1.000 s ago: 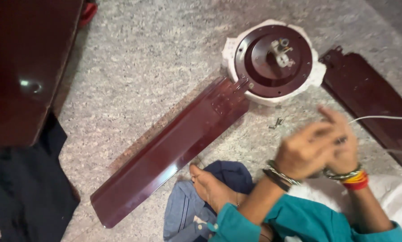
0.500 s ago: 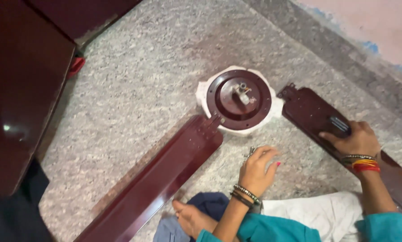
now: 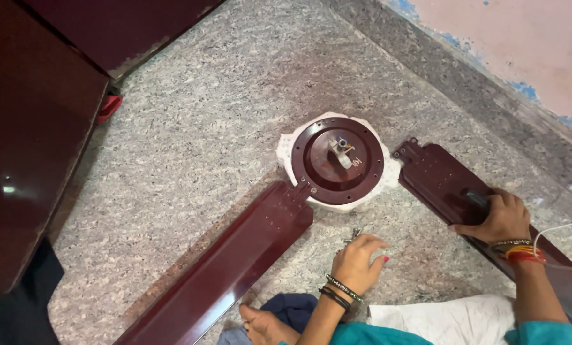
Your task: The person sits on the floor and attaches maroon fan blades to the central motor housing using a screwdriver. They align each blade and tighten the screws to secure them in place.
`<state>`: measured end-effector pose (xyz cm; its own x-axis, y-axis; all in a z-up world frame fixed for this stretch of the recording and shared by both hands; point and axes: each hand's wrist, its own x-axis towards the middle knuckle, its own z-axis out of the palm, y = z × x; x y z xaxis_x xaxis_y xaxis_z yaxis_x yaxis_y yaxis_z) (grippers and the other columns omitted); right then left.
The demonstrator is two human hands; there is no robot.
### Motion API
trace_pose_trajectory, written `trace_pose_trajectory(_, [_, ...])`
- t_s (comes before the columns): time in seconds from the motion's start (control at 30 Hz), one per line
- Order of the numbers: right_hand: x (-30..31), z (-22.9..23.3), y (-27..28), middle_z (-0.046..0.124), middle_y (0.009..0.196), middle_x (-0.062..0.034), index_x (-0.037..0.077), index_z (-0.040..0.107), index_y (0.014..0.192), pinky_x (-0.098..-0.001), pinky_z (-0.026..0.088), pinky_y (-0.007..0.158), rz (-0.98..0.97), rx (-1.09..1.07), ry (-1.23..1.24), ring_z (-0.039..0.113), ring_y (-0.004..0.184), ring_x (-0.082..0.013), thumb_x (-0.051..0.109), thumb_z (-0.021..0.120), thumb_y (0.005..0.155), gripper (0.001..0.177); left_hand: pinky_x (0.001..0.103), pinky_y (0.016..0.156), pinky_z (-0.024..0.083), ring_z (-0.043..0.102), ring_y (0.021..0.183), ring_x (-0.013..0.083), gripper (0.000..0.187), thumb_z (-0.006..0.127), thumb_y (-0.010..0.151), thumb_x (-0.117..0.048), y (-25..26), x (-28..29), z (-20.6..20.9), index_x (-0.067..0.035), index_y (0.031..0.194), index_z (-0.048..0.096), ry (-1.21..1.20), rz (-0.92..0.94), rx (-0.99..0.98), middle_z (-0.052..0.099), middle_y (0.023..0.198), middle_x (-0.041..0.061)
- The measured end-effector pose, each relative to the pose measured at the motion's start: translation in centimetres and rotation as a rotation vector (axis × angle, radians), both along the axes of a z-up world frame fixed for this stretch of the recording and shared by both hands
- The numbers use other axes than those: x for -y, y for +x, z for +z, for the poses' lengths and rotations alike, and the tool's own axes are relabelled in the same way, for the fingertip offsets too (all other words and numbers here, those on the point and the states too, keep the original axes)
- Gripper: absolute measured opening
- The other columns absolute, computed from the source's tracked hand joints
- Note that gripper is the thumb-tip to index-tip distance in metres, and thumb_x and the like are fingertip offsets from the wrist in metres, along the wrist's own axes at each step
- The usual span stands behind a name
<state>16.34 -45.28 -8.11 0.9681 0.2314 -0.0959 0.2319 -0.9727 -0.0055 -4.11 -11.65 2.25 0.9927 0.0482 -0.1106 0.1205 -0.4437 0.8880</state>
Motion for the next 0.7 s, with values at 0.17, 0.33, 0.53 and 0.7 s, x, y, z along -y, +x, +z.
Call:
trace_pose_trajectory(0.17, [-0.5,1.7,-0.3,0.062,0.132,-0.0291,-0.01,0.062,0.126,-0.0436,0.056,0.104,-0.023,-0.118,0.086,0.067,0.117,-0.0426,0.067,0.092,0.041,0.119,0.043,0.09,0.057,0.07,0.105,0.0331,0.023,0.067,0.09,-0.016,-0.2,-1.3,0.6,-0.013,0.112,0.074,-0.003,0.049,-0.018,0.071,0.121,0.007])
trace_pose_trajectory(0.33, [-0.8,3.8,-1.6,0.063,0.129,-0.025,-0.006,0.065,0.117,-0.0468,0.058,0.105,0.098,0.114,0.062,0.067,0.116,-0.0381,0.064,0.092,0.036,0.111,0.042,0.093,0.057,0.069,0.108,0.0335,0.023,0.067,0.092,-0.016,1.1,-2.6,0.7,-0.012,0.113,0.073,0.005,0.059,0.095,0.07,0.121,0.009])
trace_pose_trajectory(0.53, [-1.0,6.7,-3.7,0.066,0.125,-0.0136,0.003,0.071,0.108,-0.0484,0.058,0.093,0.063,0.174,0.12,0.067,0.113,-0.0353,0.067,0.085,0.04,0.095,0.053,0.11,0.044,0.056,0.127,0.0367,0.044,0.067,0.084,-0.011,10.7,0.6,-3.7,-0.007,0.128,0.064,0.514,-0.115,0.37,0.062,0.133,0.014])
trace_pose_trajectory(0.7, [-1.7,7.6,-4.3,0.067,0.124,-0.0036,0.012,0.072,0.105,-0.0461,0.053,0.079,0.054,0.235,-0.132,0.07,0.109,-0.0247,0.076,0.082,0.036,0.094,0.058,0.123,0.033,0.049,0.141,0.0405,0.037,0.055,0.095,-0.019,20.0,5.1,-11.2,-0.007,0.128,0.067,0.909,0.068,0.503,0.061,0.14,0.016])
